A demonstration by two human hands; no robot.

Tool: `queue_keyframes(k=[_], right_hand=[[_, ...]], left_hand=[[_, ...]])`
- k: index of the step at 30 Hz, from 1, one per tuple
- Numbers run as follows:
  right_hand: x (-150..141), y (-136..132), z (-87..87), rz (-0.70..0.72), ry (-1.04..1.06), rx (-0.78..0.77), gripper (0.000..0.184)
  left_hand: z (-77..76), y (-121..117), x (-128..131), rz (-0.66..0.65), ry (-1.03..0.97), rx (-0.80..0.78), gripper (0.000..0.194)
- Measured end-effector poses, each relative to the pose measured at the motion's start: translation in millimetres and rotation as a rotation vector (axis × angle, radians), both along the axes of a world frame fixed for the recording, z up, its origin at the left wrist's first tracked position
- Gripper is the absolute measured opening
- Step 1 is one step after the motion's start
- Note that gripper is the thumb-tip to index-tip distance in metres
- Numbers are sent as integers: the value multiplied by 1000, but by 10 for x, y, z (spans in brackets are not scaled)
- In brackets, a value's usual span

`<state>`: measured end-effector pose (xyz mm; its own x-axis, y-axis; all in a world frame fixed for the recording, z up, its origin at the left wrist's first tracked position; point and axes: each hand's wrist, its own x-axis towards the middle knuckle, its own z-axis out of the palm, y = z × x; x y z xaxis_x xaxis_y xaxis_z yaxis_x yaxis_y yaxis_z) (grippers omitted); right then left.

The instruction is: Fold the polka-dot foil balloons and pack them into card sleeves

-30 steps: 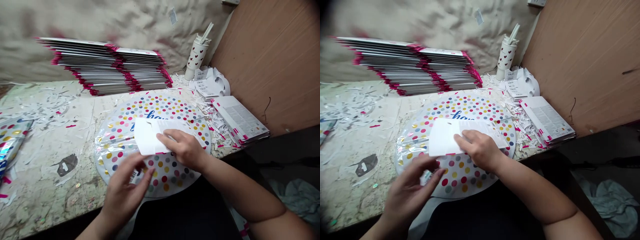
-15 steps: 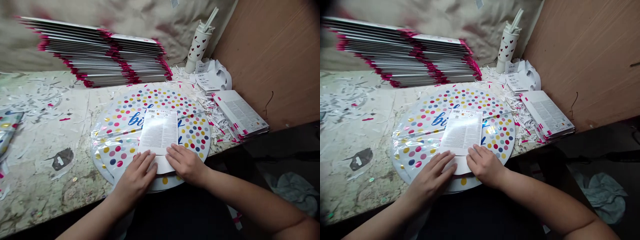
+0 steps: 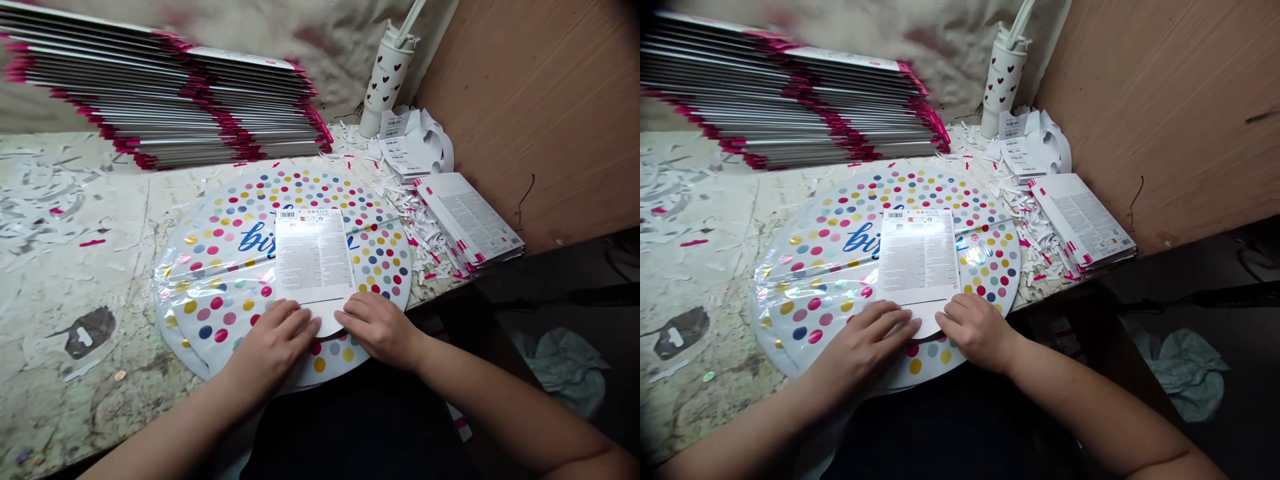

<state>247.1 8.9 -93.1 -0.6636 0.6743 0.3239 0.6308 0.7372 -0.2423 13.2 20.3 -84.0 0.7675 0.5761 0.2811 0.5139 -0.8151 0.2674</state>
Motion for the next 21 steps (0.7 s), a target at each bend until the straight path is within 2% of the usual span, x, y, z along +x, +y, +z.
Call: queue_keyframes(k=[2, 5, 7, 8, 10, 13, 15, 16, 17, 18, 21], right_hand=[[4, 33, 38, -50, 25, -95, 18], [-24, 147, 122, -203, 77, -304, 14], [-47, 241, 174, -314, 43, -389, 7], [-54, 281, 195, -358, 7, -375, 8], [-61, 331, 224, -344, -88, -271, 19], [-88, 317, 238, -120, -248, -192, 34], [-142, 271, 237, -58, -378, -231, 43], [-179, 247, 238, -78, -443, -240, 47], [-219, 226, 243, -109, -498, -230, 50], [-255, 211, 256, -132, -537, -199, 50], [-320, 193, 346, -122, -519, -21, 40]], left_hand=[[20, 12, 16, 55, -48, -104, 28], [89, 102, 93, 317, -55, -390, 19], [131, 196, 166, 456, -2, -450, 17], [141, 240, 192, 472, 24, -403, 16], [138, 297, 193, 386, 81, -239, 15], [106, 254, 50, 206, 114, -3, 22], [110, 140, -76, 259, 53, 53, 23], [128, 66, -121, 322, -1, 5, 22], [156, -11, -144, 376, -56, -127, 21], [190, -86, -142, 404, -108, -347, 20], [294, -230, -25, 440, -341, -1263, 30]])
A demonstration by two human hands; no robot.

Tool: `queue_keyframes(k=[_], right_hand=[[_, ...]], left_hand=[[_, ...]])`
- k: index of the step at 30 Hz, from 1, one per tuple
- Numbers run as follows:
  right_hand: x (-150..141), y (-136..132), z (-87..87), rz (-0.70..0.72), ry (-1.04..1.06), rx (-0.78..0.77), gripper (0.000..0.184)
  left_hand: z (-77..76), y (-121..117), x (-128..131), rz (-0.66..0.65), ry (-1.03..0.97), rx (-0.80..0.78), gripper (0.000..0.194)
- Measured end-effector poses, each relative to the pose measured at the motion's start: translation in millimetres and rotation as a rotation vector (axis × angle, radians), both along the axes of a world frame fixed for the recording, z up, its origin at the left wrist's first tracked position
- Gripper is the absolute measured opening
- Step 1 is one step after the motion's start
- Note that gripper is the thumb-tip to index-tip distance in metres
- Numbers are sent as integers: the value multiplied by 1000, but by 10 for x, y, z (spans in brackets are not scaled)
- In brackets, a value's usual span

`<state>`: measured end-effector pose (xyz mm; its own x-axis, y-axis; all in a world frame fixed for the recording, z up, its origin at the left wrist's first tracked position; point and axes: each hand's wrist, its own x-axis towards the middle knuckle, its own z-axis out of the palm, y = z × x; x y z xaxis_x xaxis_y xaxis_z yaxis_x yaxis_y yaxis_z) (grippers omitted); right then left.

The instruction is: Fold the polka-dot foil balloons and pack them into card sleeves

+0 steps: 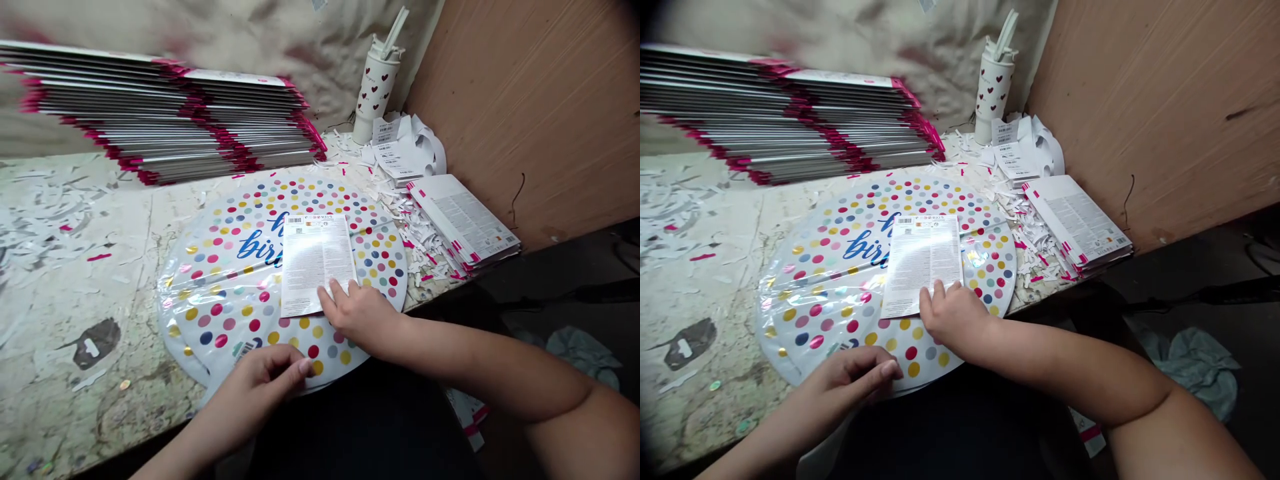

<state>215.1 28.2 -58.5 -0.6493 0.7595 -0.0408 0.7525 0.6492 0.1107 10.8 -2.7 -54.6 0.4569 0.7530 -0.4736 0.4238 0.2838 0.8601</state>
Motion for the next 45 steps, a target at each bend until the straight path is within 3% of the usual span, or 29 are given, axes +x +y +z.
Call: queue_keyframes(k=[2, 3, 5, 7, 12, 14, 18, 21, 23, 25, 27, 30, 32, 34, 35, 36, 37, 39, 41, 43, 45], right_hand=[[-5, -7, 77, 74, 104, 129, 35], [-4, -15, 105, 112, 176, 189, 33], [-8, -41, 123, 172, 317, 292, 31], [-24, -77, 87, 189, 397, 356, 29], [-34, -147, -32, 146, 461, 358, 28], [-16, -133, -7, 119, 558, 233, 27], [-91, -39, 122, -19, 868, -195, 39], [-249, 41, 174, -70, 1053, -300, 9], [-274, 86, 192, -76, 1151, -400, 7], [-139, 124, 225, -99, 1195, -550, 8], [162, 150, 289, -149, 1109, -621, 12], [715, 144, 434, -334, 727, -474, 18], [955, 106, 542, -530, 536, -162, 19], [1007, 62, 633, -574, 563, 120, 44], [968, 49, 666, -500, 647, 160, 56], [899, 48, 686, -377, 751, 100, 59], [811, 62, 692, -255, 876, -16, 52], [622, 143, 668, -133, 1231, -229, 30], [476, 284, 610, -175, 1666, -318, 19], [422, 453, 539, -248, 1977, -353, 17], [465, 610, 459, -311, 2066, -396, 26]], left_hand=[[37, 2, 103, 208, -296, -384, 37], [43, 29, 144, 349, -415, -459, 36], [39, 104, 195, 578, -542, -464, 25], [21, 171, 216, 712, -546, -419, 12], [-29, 193, 209, 858, -665, -577, 2], [-40, 173, 186, 827, -733, -586, 7], [-35, 135, 142, 725, -577, -324, 22], [-10, 115, 142, 672, -493, -213, 26], [3, 119, 133, 643, -474, -153, 27], [11, 144, 89, 628, -434, -77, 26], [32, 186, 5, 630, -362, 44, 23], [156, 254, -114, 594, -190, 326, 19], [333, 289, -118, 474, -22, 586, 10], [568, 323, -43, 244, 127, 908, 18], [687, 343, 15, 92, 163, 1069, 24], [794, 368, 80, -36, 173, 1202, 28], [880, 398, 145, -82, 148, 1306, 32], [960, 470, 258, 93, 27, 1403, 42], [922, 546, 337, 344, -83, 1327, 55], [830, 633, 385, 306, -115, 1180, 48], [781, 779, 412, 152, -43, 1218, 33]])
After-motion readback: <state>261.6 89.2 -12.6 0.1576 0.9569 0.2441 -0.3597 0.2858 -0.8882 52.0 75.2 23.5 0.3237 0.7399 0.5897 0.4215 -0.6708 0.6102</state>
